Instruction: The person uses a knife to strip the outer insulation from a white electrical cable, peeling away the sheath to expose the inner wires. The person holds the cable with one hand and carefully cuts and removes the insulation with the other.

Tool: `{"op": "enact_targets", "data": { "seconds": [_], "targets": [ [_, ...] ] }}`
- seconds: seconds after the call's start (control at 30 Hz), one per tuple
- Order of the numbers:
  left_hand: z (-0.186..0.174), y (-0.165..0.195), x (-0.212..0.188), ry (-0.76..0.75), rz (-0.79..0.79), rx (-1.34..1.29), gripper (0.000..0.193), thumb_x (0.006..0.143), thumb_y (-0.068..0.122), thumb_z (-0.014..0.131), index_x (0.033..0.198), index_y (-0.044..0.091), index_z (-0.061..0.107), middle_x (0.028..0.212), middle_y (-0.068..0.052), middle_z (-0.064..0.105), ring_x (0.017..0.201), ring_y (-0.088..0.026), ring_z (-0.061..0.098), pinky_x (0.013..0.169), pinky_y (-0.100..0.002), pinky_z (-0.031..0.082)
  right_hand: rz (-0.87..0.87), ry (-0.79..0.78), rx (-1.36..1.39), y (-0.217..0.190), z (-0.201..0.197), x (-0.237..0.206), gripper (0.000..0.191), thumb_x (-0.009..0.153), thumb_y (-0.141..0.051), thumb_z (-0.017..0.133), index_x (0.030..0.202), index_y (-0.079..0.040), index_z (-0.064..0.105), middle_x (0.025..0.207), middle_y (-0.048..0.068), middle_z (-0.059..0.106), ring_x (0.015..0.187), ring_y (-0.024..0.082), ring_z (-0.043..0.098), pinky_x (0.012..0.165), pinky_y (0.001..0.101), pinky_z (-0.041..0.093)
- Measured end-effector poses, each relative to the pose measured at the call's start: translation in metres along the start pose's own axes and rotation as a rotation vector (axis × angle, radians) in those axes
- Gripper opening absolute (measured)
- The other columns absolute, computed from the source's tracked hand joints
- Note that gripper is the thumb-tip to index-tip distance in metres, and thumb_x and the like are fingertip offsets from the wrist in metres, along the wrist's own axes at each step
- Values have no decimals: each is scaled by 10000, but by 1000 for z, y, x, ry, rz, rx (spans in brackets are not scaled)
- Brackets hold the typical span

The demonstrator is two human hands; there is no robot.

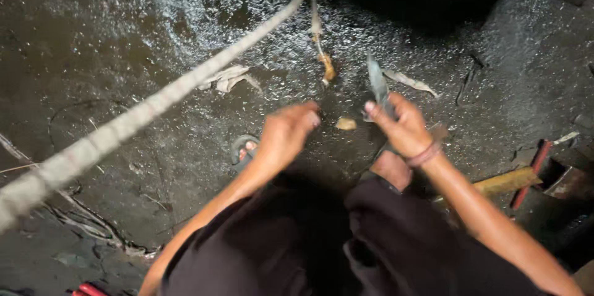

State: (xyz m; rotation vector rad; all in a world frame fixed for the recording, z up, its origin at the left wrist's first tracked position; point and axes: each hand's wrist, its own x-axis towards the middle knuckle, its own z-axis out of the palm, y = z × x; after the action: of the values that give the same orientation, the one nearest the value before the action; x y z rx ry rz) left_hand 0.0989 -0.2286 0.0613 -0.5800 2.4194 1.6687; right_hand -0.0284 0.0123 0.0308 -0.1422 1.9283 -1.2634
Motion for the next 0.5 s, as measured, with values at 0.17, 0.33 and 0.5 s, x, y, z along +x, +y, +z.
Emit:
{"op": "enact_targets", "data": {
  "seconds": [0.17, 0.33, 0.5],
  "targets": [
    [23, 17, 54, 89, -135, -211, 275, 1015, 123, 640, 1261, 9, 687, 1058, -102, 783, 908, -147, 783, 810, -289, 650, 107, -143, 230, 18, 15, -28, 326, 1050, -389, 539, 898, -101, 547, 654, -56, 467, 577, 74, 408, 501, 283, 334],
    [46, -5, 65, 61, -218, -638, 265, 1045, 49, 612, 1284, -54, 663, 1087, -191, 761, 957, -258, 785, 871, -350, 675, 82, -305, 82, 13, 14, -35, 478, 1089, -448, 419, 823, -67, 531, 581, -3, 464, 523, 94, 431, 504, 274, 362],
    [54, -16, 57, 0, -233, -861, 377, 993, -16, 628, 1367, -46, 587, 1150, -205, 732, 1040, -301, 755, 929, -399, 651, 125, -304, 165, 0, 18, -35, 448, 1077, -431, 409, 848, -69, 544, 577, -11, 440, 504, 94, 401, 475, 284, 342]
  ]
}}
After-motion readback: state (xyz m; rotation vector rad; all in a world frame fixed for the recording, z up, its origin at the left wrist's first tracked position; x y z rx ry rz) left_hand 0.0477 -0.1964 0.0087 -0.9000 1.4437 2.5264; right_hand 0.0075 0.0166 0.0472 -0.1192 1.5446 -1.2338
